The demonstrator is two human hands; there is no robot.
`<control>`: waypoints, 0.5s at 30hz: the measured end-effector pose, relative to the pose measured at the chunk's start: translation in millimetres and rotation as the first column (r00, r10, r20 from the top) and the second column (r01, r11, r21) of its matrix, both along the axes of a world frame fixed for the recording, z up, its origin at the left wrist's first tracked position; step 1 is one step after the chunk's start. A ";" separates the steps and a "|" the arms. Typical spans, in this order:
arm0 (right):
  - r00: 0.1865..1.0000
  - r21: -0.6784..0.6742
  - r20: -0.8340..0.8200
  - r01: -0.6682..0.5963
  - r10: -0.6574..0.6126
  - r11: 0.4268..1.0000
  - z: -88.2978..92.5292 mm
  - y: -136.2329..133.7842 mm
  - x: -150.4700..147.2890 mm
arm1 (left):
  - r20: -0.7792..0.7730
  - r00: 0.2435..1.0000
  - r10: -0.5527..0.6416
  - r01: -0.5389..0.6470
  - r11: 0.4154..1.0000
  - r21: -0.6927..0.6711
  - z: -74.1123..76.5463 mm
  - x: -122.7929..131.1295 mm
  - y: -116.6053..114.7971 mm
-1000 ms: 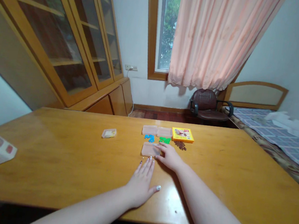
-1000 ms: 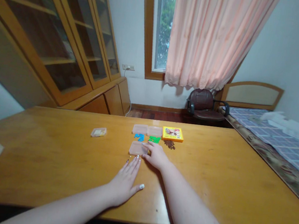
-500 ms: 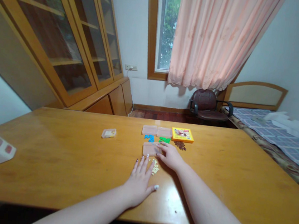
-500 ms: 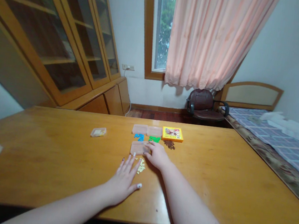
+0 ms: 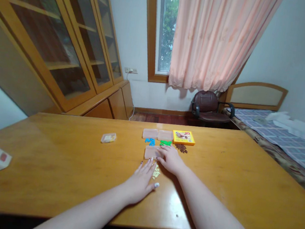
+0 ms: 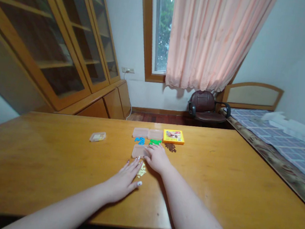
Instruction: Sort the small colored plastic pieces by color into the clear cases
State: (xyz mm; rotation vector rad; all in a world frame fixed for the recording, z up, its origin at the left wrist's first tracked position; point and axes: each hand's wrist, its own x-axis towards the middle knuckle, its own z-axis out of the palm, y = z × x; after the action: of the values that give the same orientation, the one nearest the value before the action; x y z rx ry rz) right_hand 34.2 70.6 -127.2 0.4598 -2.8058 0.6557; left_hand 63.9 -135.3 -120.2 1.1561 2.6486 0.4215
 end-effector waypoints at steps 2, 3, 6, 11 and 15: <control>1.000 -0.014 -0.006 0.016 -0.016 1.000 1.0 0.3 1.0 | -0.023 0.999 -0.034 0.036 0.994 0.102 13.0 -14.6 -3.3; 1.000 -0.029 -0.004 0.023 -0.024 0.999 0.6 0.4 1.1 | -0.056 0.998 -0.002 0.011 0.987 0.159 19.4 -24.4 -5.2; 1.000 -0.054 0.008 0.025 -0.024 0.998 -3.7 -0.3 -0.9 | -0.150 0.977 0.154 -0.106 0.952 0.286 30.9 -58.3 -9.1; 0.997 -0.013 0.045 0.060 -0.059 0.998 -13.1 -4.1 -6.8 | -0.112 0.977 0.180 -0.163 0.976 0.147 10.1 -90.5 -5.3; 0.995 -0.017 0.047 0.093 -0.092 0.996 -15.6 -5.9 -9.0 | -0.088 0.980 0.180 -0.170 0.979 0.110 -15.1 -90.2 -1.1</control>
State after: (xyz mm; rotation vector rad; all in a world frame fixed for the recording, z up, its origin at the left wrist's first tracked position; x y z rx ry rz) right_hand 25.2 64.7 -142.7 0.3129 -2.8411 0.6812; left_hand -26.3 -136.4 -135.3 0.9980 2.8562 0.5512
